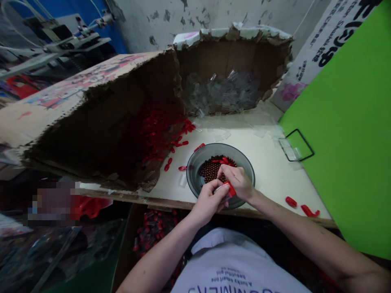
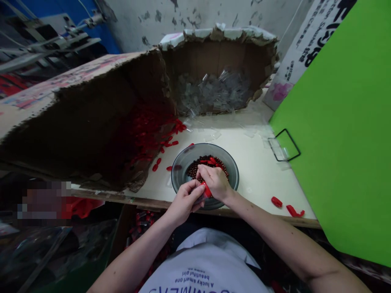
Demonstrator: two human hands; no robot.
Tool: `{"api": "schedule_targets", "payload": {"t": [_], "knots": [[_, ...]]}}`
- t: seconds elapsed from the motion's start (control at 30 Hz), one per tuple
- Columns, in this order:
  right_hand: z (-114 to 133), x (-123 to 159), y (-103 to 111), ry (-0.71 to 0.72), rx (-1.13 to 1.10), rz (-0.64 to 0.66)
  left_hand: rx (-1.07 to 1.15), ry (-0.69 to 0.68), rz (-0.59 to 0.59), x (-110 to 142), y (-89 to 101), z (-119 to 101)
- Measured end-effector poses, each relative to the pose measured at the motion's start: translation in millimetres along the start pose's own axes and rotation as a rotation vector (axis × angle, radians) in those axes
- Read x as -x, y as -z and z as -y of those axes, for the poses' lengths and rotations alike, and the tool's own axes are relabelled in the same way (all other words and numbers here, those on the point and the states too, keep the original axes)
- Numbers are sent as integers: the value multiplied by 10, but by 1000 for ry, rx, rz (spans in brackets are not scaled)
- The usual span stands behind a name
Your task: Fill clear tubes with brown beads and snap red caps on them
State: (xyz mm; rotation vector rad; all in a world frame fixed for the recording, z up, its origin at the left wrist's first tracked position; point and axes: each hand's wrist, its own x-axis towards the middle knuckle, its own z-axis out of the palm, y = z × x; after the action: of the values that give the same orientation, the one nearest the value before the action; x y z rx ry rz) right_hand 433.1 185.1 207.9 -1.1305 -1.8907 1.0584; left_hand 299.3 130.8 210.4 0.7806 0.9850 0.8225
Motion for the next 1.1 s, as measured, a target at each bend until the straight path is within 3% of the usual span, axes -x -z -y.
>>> {"api": "schedule_targets", "payload": {"t": [0.2,0.3,0.43,0.5,0.6,0.7,0.77,0.83,0.97,1.1], "knots": [[8,8,-17,-65,-61,-18,-42,9,60,-30,42,-6],[6,-21,-1,-152,-193,-17,-104,-53,66,-21,88,-46],[3,13,52,-280,-452,-186,-401,-330,-122,32,176,-147],[26,82,70,-344,-556,-201,-553,-476,-202,65,215,-186],[105,200,79,-362,-614,-135,-645,-627,-226,98,240,-202],[215,233,127,-281,-589,-188,-639,-711,-208,115,224,-194],[297,164,207,-231,-517,-222,-603,-659,-181,126,200,-194],[389,26,308,-169,-397,-175,-517,-513,-143,137,172,-201],[580,-297,402,-16,-219,102,-245,-212,2,145,122,-226],[662,-396,240,30,-144,349,-102,-128,59,128,123,-235]]}}
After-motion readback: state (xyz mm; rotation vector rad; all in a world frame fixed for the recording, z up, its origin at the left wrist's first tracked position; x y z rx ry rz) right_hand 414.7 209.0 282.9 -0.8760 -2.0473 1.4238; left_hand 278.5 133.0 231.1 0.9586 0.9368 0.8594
